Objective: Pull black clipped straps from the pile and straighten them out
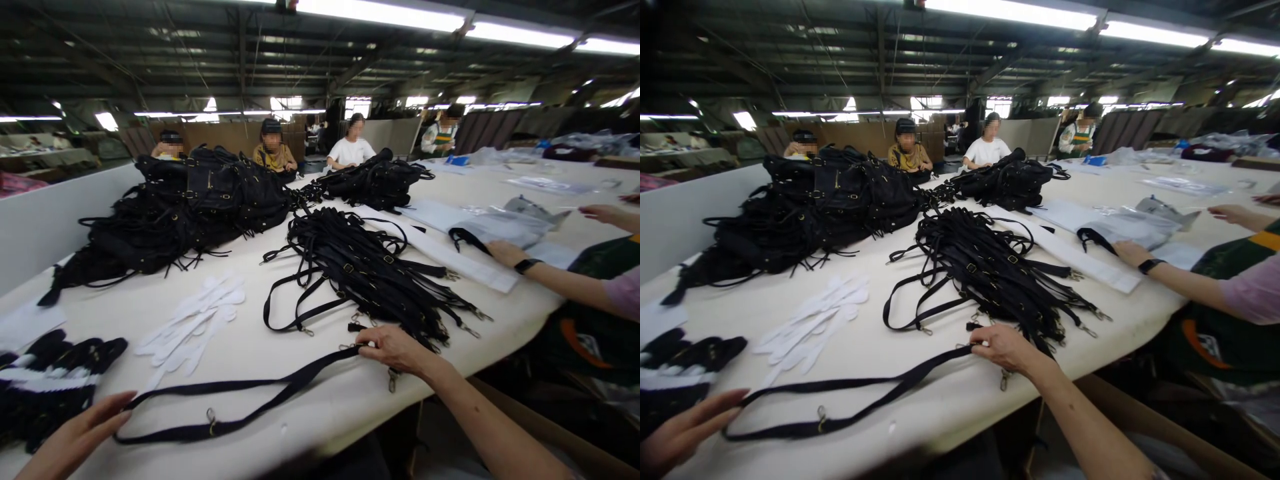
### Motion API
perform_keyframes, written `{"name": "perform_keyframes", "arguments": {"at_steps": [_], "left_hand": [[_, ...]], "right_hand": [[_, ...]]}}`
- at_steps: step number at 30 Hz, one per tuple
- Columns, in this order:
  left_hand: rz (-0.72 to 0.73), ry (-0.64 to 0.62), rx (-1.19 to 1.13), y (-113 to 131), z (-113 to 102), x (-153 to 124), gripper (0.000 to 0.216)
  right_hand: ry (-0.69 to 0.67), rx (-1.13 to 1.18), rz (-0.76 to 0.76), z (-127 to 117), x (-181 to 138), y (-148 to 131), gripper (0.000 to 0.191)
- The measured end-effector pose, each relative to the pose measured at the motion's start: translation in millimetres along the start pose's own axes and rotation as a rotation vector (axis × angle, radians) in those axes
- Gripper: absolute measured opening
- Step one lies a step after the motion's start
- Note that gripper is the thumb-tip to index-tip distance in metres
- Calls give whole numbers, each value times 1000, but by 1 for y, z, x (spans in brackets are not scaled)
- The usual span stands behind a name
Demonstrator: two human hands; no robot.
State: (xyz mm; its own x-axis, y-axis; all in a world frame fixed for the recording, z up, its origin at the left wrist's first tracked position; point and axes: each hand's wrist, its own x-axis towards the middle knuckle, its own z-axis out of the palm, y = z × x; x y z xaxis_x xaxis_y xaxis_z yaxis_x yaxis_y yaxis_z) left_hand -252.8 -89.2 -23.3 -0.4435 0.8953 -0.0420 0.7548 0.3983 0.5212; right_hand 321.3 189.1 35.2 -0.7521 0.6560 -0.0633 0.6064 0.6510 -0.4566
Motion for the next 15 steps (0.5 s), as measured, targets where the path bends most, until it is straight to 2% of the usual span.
{"name": "perform_keyframes", "arguments": {"at_steps": [2,3,6,10,13,15], "left_hand": [[-60,-17,-29,38,-2,-2,39],[-40,-53,-41,63,-1,-2,44],[73,-95,-130,149,9,-2,48],[275,-282,-363,257,36,-4,37],[362,-398,-508,308,53,-4,36],[407,-501,-565,323,61,-1,36]], "right_hand": [[28,24,-36,-1,-2,-6,28],[38,28,-56,-3,-3,-11,28],[63,-20,-143,-15,-3,-33,27],[97,-125,-257,-40,-4,-74,22],[98,-161,-325,-55,-6,-99,21],[114,-174,-342,-61,-7,-108,23]]}}
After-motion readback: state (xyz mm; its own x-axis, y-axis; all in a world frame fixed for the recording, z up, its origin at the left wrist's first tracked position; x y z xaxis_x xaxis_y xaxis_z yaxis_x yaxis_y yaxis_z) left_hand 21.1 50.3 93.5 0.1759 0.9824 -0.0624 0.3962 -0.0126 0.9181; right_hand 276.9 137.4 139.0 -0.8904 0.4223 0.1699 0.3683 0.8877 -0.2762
